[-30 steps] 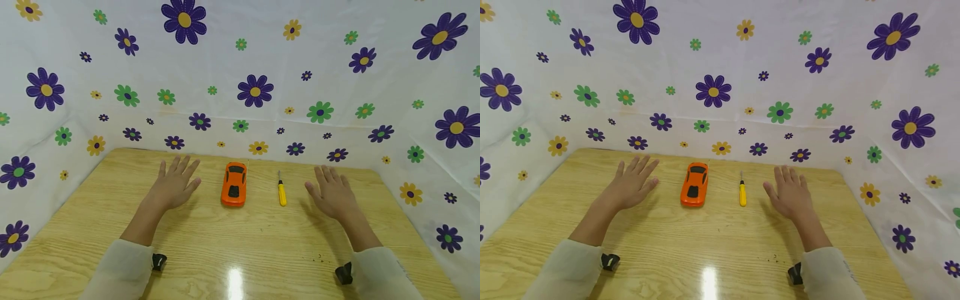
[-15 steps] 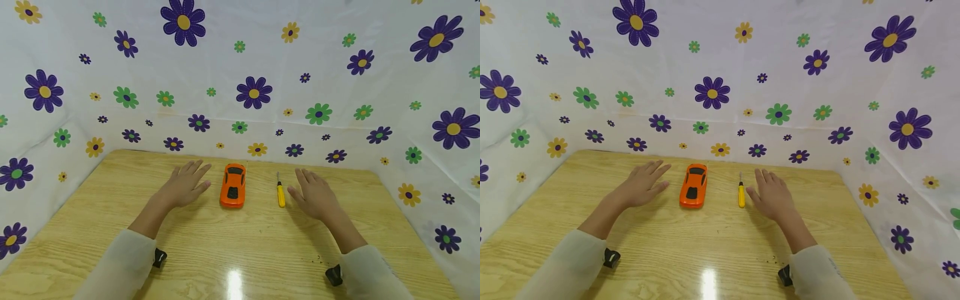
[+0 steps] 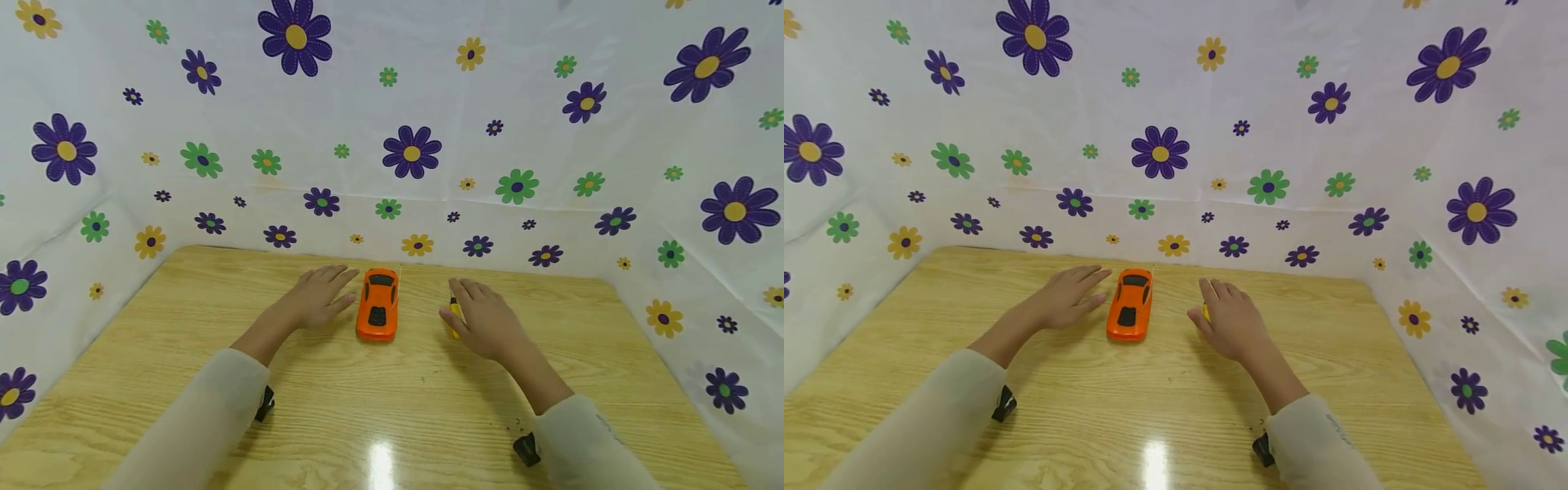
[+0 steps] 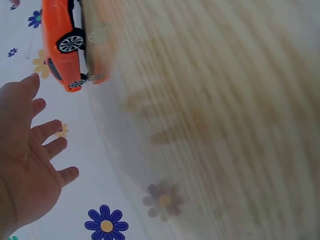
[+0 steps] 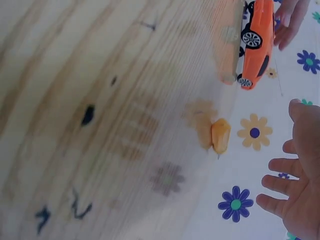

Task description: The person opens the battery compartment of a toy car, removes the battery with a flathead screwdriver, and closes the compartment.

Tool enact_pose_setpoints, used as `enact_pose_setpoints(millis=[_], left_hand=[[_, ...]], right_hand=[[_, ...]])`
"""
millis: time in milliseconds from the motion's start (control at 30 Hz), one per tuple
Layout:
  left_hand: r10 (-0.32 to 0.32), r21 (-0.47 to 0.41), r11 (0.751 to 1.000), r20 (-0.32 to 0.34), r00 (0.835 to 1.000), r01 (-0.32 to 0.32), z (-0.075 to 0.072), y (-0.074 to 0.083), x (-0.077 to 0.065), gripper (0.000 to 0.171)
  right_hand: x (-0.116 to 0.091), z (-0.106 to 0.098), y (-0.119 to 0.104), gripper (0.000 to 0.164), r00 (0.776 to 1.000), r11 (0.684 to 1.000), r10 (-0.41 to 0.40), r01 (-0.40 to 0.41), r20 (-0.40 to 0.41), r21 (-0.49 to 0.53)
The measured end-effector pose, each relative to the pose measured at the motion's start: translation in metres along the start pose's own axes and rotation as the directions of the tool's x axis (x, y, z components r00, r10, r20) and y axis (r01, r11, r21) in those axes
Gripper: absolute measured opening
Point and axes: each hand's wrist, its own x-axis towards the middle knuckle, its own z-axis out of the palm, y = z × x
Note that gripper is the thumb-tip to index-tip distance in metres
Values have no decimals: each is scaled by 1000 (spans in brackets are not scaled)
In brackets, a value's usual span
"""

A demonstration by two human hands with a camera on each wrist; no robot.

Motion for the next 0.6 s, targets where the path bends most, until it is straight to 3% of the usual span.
enact_pose_setpoints(millis=[367, 600], left_hand=[[66, 65, 996, 40, 997, -68, 2, -5, 26, 61], [45, 25, 999, 95, 994, -48, -1, -5, 39, 63]], right_hand=[[15, 4, -30, 69, 998, 999, -49, 50, 42, -11], [24, 12, -48, 65, 994, 995, -100, 100, 39, -4]])
